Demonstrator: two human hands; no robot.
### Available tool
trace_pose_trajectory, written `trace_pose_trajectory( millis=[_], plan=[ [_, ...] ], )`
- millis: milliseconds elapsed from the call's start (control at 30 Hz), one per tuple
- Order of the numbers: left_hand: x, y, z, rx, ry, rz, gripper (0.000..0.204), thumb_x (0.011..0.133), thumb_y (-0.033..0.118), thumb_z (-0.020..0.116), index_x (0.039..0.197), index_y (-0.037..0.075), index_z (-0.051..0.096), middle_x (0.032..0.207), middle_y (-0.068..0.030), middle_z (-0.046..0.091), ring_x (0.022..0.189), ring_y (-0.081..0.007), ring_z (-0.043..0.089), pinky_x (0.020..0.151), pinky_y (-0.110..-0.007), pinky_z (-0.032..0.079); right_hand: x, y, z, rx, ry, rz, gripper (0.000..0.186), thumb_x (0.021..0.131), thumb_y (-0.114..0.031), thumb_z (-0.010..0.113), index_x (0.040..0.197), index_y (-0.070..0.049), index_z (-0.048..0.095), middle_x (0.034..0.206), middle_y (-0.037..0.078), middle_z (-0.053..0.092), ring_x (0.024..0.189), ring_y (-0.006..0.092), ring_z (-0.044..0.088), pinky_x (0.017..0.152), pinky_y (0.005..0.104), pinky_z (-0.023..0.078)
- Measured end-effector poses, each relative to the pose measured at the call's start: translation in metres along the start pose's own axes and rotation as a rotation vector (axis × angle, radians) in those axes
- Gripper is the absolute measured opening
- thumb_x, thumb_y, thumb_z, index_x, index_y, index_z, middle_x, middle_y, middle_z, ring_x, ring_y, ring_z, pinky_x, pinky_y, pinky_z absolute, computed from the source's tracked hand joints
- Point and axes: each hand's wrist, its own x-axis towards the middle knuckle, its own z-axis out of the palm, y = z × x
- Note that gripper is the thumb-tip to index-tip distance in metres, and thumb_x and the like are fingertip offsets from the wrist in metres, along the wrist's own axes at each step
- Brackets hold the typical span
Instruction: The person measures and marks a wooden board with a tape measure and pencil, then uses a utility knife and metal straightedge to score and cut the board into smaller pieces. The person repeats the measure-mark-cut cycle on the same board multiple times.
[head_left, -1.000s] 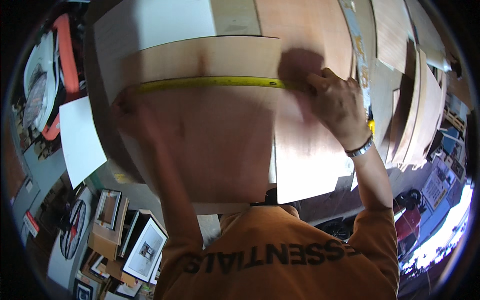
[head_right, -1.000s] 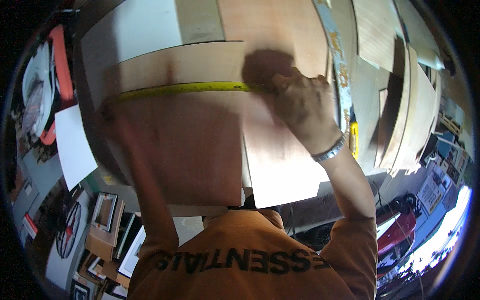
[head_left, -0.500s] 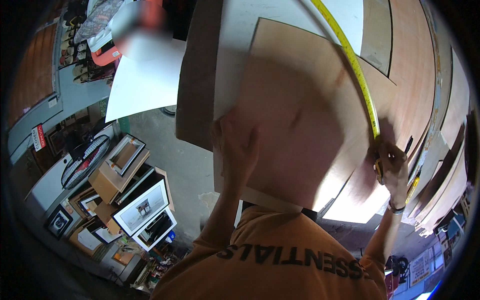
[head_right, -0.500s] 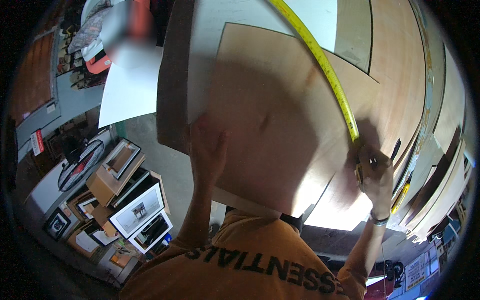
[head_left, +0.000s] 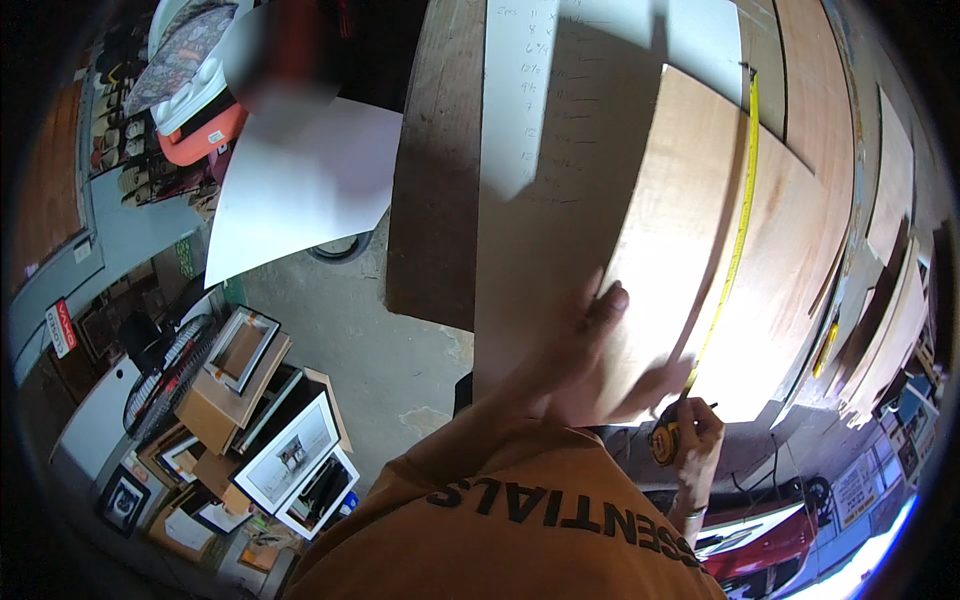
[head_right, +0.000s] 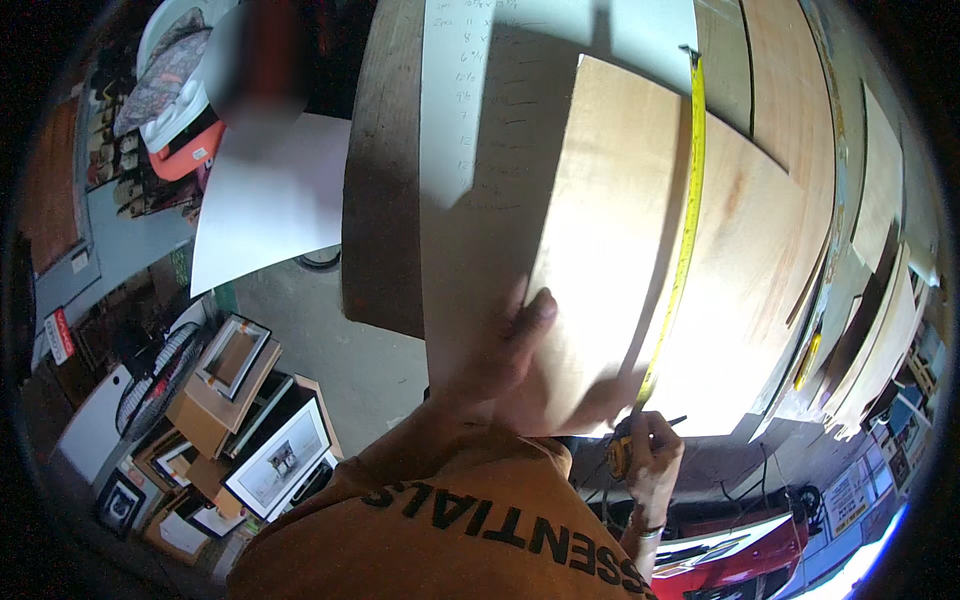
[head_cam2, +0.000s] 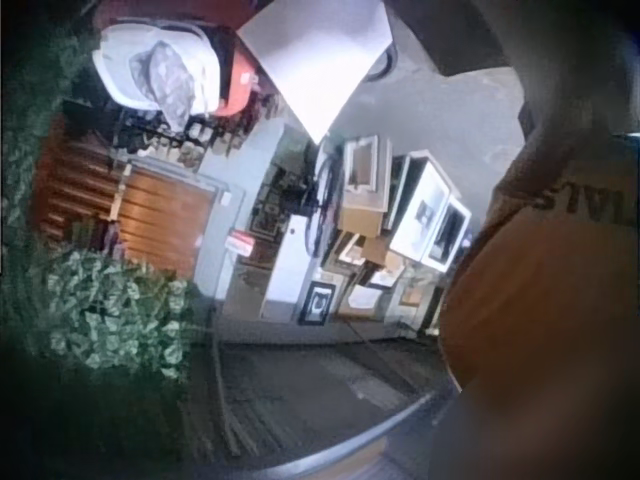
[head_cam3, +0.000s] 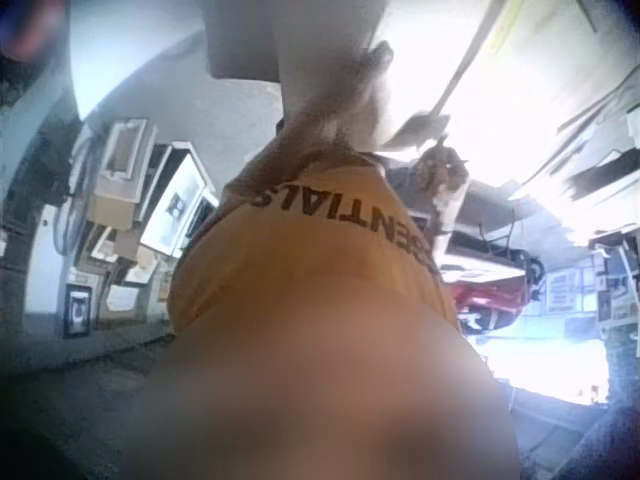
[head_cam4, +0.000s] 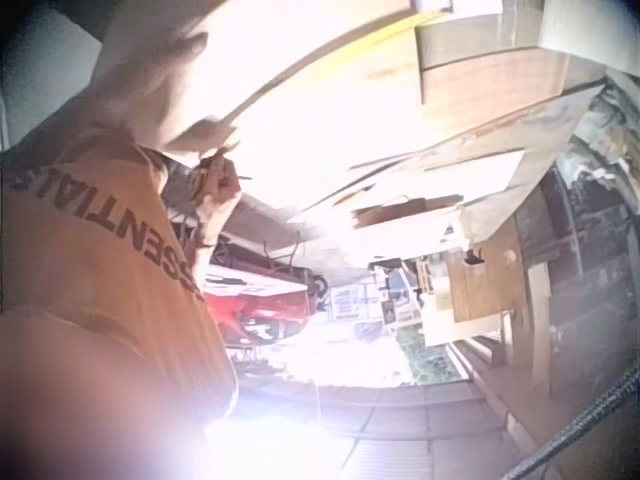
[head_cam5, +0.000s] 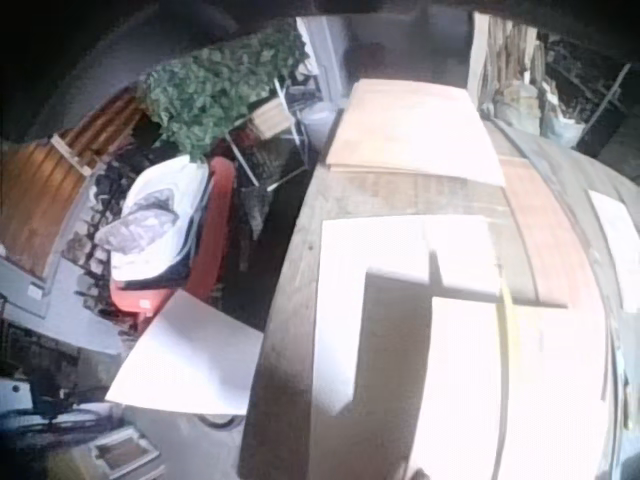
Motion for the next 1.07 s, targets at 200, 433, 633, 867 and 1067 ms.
trace_pose_trajectory(
  millis=[200, 433, 633, 867, 1067],
  plan=[
    [-0.004, 0.003, 0.027, -0.321, -0.087, -0.010, 0.021, 0.109, 0.019, 0.055, 0.093, 0.005, 0.054, 0.078, 0.0082, 0.040, 0.071, -0.0026, 0.033, 0.061, -0.025, 0.029, -0.024, 0.010, 0.036, 0.047, 0.141, -0.007, 0.028, 0.104, -0.018, 0.059, 0.087, 0.003, 0.067, 0.068, 0.000, 0.060, 0.061, 0.0049, 0.049, 0.053, 0.0249, 0.038],
    [-0.003, 0.002, 0.047, -0.455, -0.085, -0.079, 0.029, 0.108, 0.027, 0.057, 0.091, 0.004, 0.054, 0.080, 0.0065, 0.042, 0.074, -0.0045, 0.033, 0.062, -0.027, 0.029, -0.028, 0.026, 0.035, -0.088, 0.186, -0.070, 0.024, 0.102, -0.009, 0.056, 0.084, 0.004, 0.062, 0.067, 0.000, 0.054, 0.065, 0.0050, 0.045, 0.055, 0.0264, 0.036],
    [0.003, -0.006, 0.036, -0.226, -0.050, -0.068, 0.043, 0.108, 0.043, 0.053, 0.095, 0.003, 0.052, 0.074, 0.0043, 0.037, 0.072, -0.0064, 0.032, 0.062, -0.030, 0.029, -0.027, 0.030, 0.034, -0.179, 0.268, -0.046, 0.020, 0.101, -0.008, 0.058, 0.085, 0.005, 0.060, 0.062, 0.002, 0.048, 0.061, 0.0050, 0.039, 0.052, 0.0289, 0.032],
    [0.015, -0.007, 0.035, -0.189, 0.008, 0.158, 0.042, 0.107, 0.043, 0.055, 0.091, 0.005, 0.046, 0.075, 0.0049, 0.035, 0.071, -0.0072, 0.030, 0.061, -0.030, 0.027, -0.030, 0.033, 0.032, -0.198, 0.295, -0.107, 0.018, 0.099, -0.006, 0.061, 0.084, 0.004, 0.061, 0.060, 0.002, 0.048, 0.059, 0.0049, 0.040, 0.050, 0.0295, 0.032],
    [0.032, -0.011, 0.046, -0.294, 0.081, 0.047, 0.046, 0.106, 0.048, 0.056, 0.088, 0.007, 0.048, 0.074, 0.0035, 0.036, 0.071, -0.0089, 0.032, 0.062, -0.033, 0.029, -0.035, 0.033, 0.023, -0.146, 0.232, -0.077, 0.016, 0.099, -0.007, 0.061, 0.086, 0.002, 0.064, 0.063, 0.001, 0.054, 0.060, 0.0051, 0.044, 0.052, 0.0272, 0.035]
  ],
)
